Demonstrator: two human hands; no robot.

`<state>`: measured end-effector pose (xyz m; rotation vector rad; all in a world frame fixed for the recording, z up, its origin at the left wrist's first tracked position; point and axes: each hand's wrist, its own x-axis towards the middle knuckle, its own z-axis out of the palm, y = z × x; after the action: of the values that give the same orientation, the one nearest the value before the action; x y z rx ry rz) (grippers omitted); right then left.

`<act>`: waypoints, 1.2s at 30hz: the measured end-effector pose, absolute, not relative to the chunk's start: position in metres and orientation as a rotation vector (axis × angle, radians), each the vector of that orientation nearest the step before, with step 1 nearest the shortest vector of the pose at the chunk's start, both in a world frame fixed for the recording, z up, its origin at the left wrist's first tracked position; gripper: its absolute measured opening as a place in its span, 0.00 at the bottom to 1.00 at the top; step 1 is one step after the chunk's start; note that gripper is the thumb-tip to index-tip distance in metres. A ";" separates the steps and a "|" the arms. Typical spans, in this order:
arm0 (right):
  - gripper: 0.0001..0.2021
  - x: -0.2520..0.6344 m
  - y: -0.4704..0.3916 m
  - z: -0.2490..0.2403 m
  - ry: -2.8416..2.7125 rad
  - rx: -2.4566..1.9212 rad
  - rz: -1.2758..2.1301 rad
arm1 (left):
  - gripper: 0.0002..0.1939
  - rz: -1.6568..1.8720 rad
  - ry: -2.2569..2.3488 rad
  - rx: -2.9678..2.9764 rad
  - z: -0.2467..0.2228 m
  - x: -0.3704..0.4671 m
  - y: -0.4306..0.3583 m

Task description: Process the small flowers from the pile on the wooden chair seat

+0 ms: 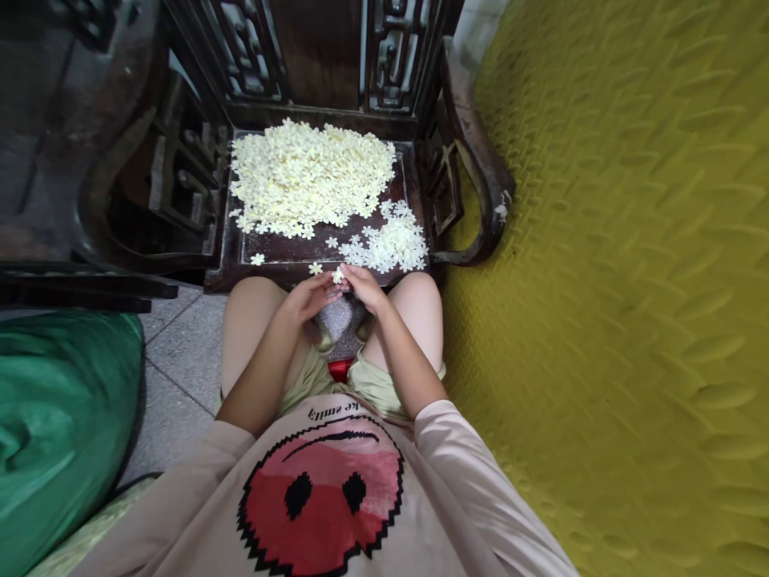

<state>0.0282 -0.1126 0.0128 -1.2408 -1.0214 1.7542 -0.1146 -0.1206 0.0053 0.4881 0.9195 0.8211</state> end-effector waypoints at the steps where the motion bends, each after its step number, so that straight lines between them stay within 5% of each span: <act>1: 0.22 0.028 -0.113 0.013 -0.998 -1.235 1.763 | 0.12 0.817 0.908 0.474 0.006 -0.115 -0.121; 19: 0.18 0.022 -0.117 0.008 -0.946 -1.303 1.645 | 0.11 1.140 1.319 0.781 -0.005 -0.101 -0.120; 36: 0.08 0.024 -0.113 0.000 -0.654 -1.346 1.699 | 0.13 1.214 1.443 0.491 -0.020 -0.099 -0.114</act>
<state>0.0241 -0.1133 -0.0004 -1.3460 -0.6539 1.6991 -0.0987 -0.1141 -0.0198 0.4907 1.4428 1.2143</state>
